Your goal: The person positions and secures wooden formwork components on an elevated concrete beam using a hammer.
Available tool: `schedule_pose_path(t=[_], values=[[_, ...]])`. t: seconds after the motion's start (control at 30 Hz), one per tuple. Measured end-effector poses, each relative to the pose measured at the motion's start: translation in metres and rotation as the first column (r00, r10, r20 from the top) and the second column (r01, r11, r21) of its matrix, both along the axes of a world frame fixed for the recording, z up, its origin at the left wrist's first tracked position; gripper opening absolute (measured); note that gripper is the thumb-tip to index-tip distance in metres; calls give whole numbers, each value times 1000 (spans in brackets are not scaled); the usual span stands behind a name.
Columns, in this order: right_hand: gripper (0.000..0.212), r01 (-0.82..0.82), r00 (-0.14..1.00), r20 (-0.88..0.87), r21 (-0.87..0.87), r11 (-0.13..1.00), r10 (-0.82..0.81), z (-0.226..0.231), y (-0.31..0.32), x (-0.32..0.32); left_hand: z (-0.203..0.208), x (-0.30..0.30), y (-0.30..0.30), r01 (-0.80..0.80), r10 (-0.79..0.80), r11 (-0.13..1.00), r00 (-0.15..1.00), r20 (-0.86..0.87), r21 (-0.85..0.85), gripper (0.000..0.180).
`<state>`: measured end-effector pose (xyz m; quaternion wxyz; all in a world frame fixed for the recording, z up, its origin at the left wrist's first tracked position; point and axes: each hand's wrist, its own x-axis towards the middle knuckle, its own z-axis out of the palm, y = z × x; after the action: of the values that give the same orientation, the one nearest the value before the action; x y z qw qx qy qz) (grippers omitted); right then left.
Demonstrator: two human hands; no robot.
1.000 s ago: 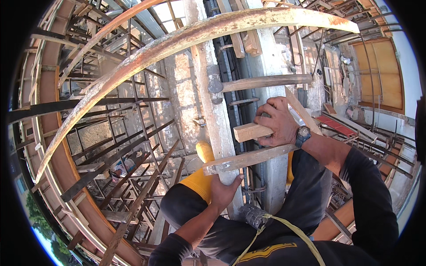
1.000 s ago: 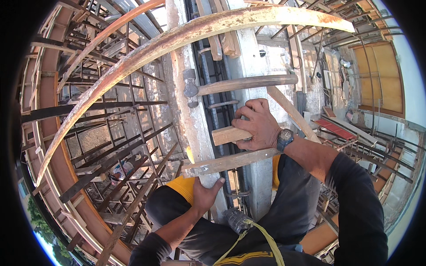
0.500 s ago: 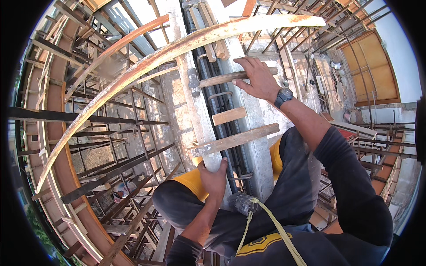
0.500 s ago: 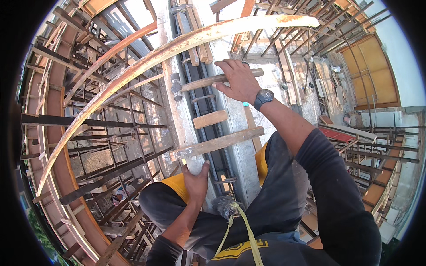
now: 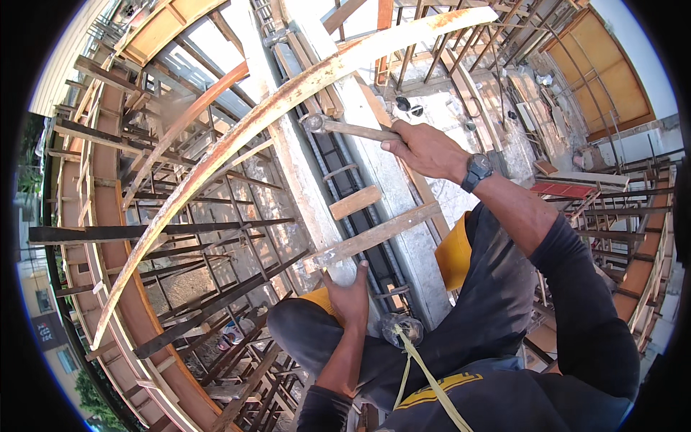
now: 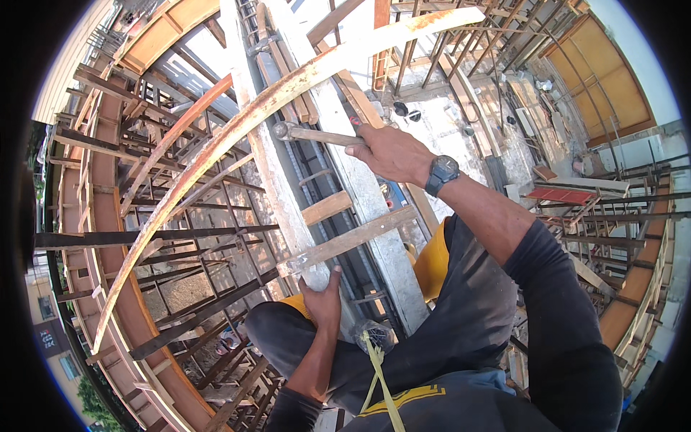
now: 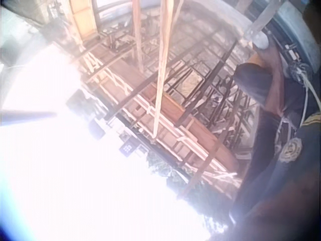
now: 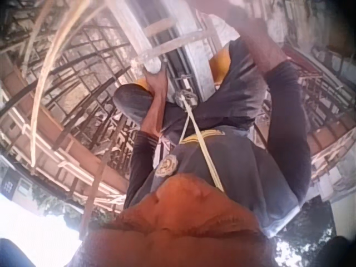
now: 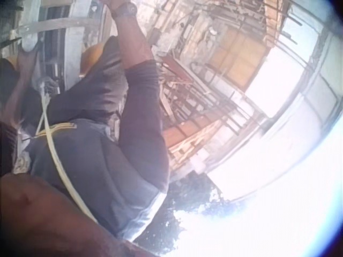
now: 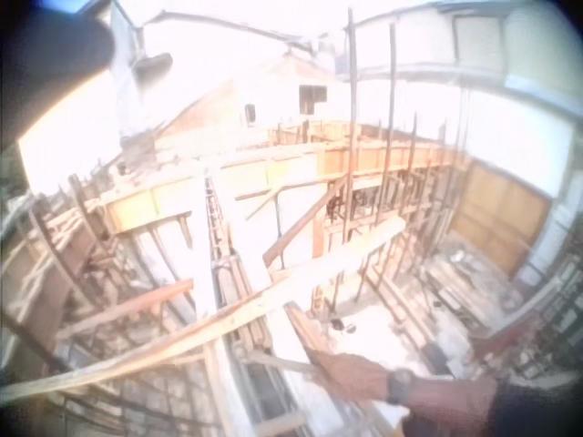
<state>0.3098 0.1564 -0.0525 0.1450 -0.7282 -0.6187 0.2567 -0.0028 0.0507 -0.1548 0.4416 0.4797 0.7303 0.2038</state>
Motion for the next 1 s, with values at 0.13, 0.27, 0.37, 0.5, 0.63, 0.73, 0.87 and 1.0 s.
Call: schedule_pose_path(t=[0.13, 0.27, 0.37, 0.5, 0.63, 0.73, 0.87, 1.0], values=[[46, 456, 383, -653, -481, 749, -653, 39, -88, -18, -18, -13, -2, -33, 33, 999, 999, 7, 31, 93], [40, 436, -363, -599, -786, 438, -714, 22, -154, 25, 11, 5, 5, 1, 0, 999, 1000, 18, -38, 93], [39, 578, -457, -636, -743, 336, -622, -22, -154, -1, 12, 7, 4, -1, 0, 1000, 999, -38, -12, 92], [39, 51, -482, -394, -904, 424, -783, -26, -139, -41, 20, 9, 4, -1, 0, 1000, 997, -84, -8, 88], [40, 120, -330, -462, -886, 448, -823, -22, -144, -40, 14, 4, 5, 2, -2, 1000, 998, -57, 2, 83], [41, 141, -290, -492, -871, 472, -821, -24, -144, -40, 13, 8, 5, -18, 24, 999, 992, -126, 48, 80], [43, 180, -256, -494, -869, 461, -831, -26, -141, -48, 7, 5, 2, -22, 28, 997, 996, -88, 68, 82], [41, 243, -245, -507, -857, 454, -826, -31, -138, -63, 2, 5, 0, -19, 27, 998, 990, -141, 63, 88]])
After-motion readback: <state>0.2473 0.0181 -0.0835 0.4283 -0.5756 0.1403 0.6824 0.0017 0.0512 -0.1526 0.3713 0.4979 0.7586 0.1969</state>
